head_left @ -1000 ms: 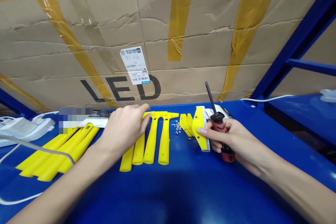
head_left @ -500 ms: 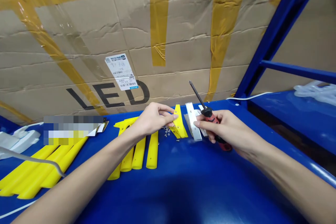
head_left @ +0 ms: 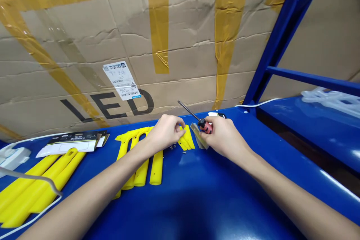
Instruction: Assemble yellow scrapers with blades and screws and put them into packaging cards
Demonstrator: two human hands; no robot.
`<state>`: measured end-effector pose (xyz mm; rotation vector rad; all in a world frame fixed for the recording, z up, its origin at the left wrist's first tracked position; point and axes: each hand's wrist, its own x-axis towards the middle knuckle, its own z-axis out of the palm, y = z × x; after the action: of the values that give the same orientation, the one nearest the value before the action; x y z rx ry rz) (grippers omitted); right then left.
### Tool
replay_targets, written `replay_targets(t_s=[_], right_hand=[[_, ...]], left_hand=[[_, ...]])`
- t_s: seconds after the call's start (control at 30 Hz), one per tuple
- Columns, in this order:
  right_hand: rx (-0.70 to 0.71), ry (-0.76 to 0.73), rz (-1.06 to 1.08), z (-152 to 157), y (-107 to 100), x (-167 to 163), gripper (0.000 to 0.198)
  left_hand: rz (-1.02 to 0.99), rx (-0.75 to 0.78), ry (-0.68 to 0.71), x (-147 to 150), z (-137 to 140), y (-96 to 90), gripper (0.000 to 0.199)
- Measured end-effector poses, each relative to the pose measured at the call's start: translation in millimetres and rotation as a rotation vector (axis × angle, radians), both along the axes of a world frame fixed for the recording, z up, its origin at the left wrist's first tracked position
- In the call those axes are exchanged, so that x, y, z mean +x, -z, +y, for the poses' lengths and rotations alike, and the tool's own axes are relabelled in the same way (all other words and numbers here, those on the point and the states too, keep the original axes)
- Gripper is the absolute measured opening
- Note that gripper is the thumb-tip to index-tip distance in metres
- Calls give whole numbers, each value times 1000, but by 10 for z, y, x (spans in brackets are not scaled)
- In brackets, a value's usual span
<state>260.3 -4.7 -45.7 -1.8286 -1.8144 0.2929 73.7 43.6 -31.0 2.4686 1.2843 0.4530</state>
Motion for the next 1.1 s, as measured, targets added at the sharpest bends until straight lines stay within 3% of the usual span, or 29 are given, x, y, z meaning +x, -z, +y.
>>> replay_targets(t_s=[0.17,0.23,0.47,0.67,0.83,1.0,1.1], right_hand=[[-11,-35,-23,9,103,-32,13],[-12,-47,-31,2,125,-38,15],[-2,-73,-21,-25,96,-70,22],[-68,-205,105,-74,65,-149,10],[-141,-258,191,-95,101,-165,14],[-290,-252,437,-86,118,-159,19],[-301,-235,528,-76,110,-155,23]], left_hand=[[130,126,282,-156,-178,36,36],[205,188,334,-191,-199,73,42],[313,294,214,-227,-136,32,36],[319,270,159,-278,-146,48,37],[271,218,177,-298,-175,119,36],[228,190,181,-331,-184,139,35],[189,223,181,-346,-248,91,32]])
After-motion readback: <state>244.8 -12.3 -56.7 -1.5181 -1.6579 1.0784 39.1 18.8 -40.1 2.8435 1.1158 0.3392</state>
